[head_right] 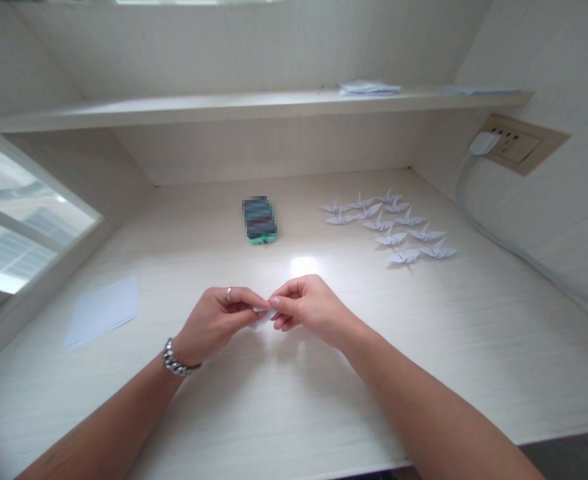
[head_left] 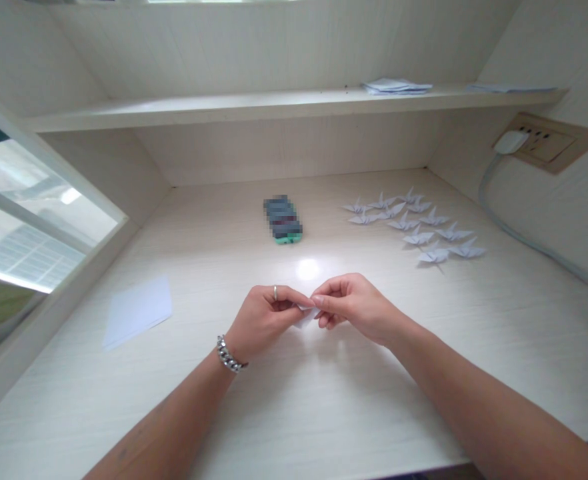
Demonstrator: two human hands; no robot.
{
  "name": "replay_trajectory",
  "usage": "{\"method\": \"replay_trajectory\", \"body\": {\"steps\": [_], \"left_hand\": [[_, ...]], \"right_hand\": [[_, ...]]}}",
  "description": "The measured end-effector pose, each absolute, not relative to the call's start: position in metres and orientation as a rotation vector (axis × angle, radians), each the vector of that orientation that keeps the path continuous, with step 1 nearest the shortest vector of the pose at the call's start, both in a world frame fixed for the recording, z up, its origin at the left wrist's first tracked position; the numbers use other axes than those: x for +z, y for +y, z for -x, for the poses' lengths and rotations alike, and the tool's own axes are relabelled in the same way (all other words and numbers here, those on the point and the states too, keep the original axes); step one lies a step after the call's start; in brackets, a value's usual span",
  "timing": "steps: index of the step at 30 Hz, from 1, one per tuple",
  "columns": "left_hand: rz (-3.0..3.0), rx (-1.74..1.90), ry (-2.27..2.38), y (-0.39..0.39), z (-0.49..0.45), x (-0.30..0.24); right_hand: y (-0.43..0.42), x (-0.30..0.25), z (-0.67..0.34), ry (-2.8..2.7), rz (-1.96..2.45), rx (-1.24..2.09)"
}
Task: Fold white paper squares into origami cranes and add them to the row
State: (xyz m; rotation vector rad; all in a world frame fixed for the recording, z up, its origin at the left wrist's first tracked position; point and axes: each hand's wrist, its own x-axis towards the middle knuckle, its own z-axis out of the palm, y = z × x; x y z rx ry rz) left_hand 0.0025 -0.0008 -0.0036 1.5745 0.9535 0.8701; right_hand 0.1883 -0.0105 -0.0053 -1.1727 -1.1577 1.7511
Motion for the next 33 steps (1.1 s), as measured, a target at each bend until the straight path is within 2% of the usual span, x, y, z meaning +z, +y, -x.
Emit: {"method": "replay_trajectory", "body": {"steps": [16, 23, 29, 33], "left_hand": [[-0.985, 0.872, 0.935, 0.004, -0.001, 0.0], [-1.258, 0.892, 1.023, 0.005, -0.001, -0.002], [-1.354, 0.951, 1.013, 0.002, -0.003, -0.003], [-1.295, 0.932, 0.972, 0.0, -0.004, -0.003]], "right_hand": [[-0.012, -0.004, -0.184, -1.162, 1.211, 1.613], [-0.015, -0.007, -0.181, -1.376, 1.207, 1.359], [-0.013, -0.012, -0.178, -1.357, 1.174, 1.437], [-0.012, -0.014, -0.178, -1.279, 1.167, 1.374]]}}
